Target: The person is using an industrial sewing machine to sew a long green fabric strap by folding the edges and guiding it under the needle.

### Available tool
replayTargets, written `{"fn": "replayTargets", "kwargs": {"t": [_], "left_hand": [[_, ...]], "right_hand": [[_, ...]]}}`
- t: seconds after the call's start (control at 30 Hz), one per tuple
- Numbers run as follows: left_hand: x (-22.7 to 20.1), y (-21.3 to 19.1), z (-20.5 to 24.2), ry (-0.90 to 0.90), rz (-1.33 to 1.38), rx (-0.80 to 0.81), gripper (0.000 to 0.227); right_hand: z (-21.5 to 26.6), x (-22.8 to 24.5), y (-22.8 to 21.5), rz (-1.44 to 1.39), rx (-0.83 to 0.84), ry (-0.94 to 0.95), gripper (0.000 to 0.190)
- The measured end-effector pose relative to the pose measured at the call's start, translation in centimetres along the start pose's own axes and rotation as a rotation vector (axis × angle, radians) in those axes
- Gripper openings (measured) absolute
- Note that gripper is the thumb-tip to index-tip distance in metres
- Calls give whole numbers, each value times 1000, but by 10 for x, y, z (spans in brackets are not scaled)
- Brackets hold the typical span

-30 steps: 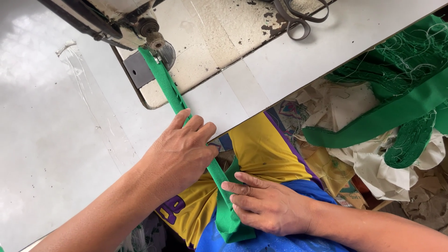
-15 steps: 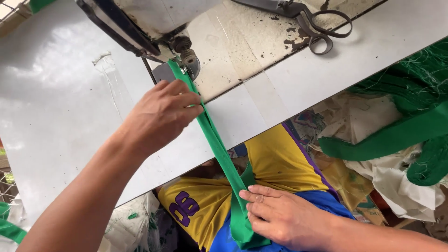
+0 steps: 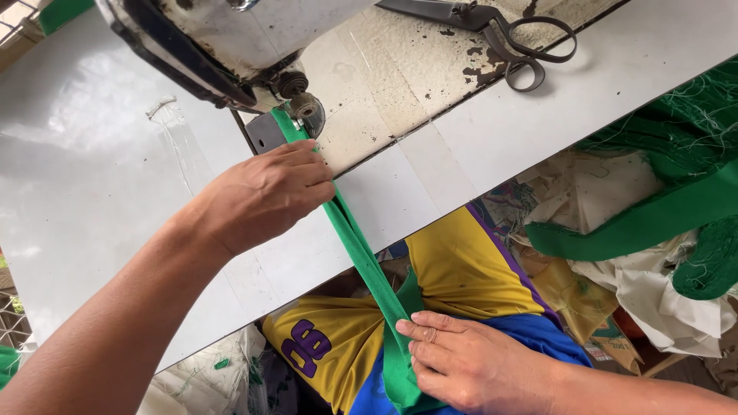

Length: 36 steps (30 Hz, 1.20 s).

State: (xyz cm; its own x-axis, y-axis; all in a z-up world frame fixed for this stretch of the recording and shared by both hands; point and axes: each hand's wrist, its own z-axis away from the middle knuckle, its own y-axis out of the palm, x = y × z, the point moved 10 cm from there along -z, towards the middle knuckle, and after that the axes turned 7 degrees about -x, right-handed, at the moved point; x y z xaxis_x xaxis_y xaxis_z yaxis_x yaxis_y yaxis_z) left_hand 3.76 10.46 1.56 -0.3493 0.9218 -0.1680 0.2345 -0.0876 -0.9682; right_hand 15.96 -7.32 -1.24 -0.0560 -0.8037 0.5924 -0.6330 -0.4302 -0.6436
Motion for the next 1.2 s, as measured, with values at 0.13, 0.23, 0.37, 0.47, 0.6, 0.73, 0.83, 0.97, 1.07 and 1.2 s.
{"fn": "replayTargets", "kwargs": {"t": [0.13,0.23,0.37,0.47,0.6,0.73,0.83,0.97,1.07,1.2], "left_hand": [[6,9,4,-52,16,67,33],[9,16,2,-80,13,121,30],[14,27,0,-106,-67,175,33],[19,28,-1,-129,-23,150,28],[29,12,6,-207,-2,10,27],[23,-2,19,-259,-60,-116,21],[15,-2,26,-276,-39,-274,16],[12,14,42,-432,-140,-349,24],[-9,7,42,-399,-106,-387,24],[-14,5,50,-270,-276,-492,26]], "right_hand": [[1,-2,3,-19,44,18,12],[-3,1,1,-22,37,12,14],[-2,3,2,-28,44,22,15],[1,-3,8,-84,27,46,16],[0,-11,7,-199,20,96,24],[-2,-9,2,-229,-25,104,18],[-5,-11,-2,-261,-39,119,18],[-6,-6,-13,-287,-123,94,17],[-9,-4,-22,-311,-165,108,21],[-5,-2,-33,-483,-206,152,24]]}}
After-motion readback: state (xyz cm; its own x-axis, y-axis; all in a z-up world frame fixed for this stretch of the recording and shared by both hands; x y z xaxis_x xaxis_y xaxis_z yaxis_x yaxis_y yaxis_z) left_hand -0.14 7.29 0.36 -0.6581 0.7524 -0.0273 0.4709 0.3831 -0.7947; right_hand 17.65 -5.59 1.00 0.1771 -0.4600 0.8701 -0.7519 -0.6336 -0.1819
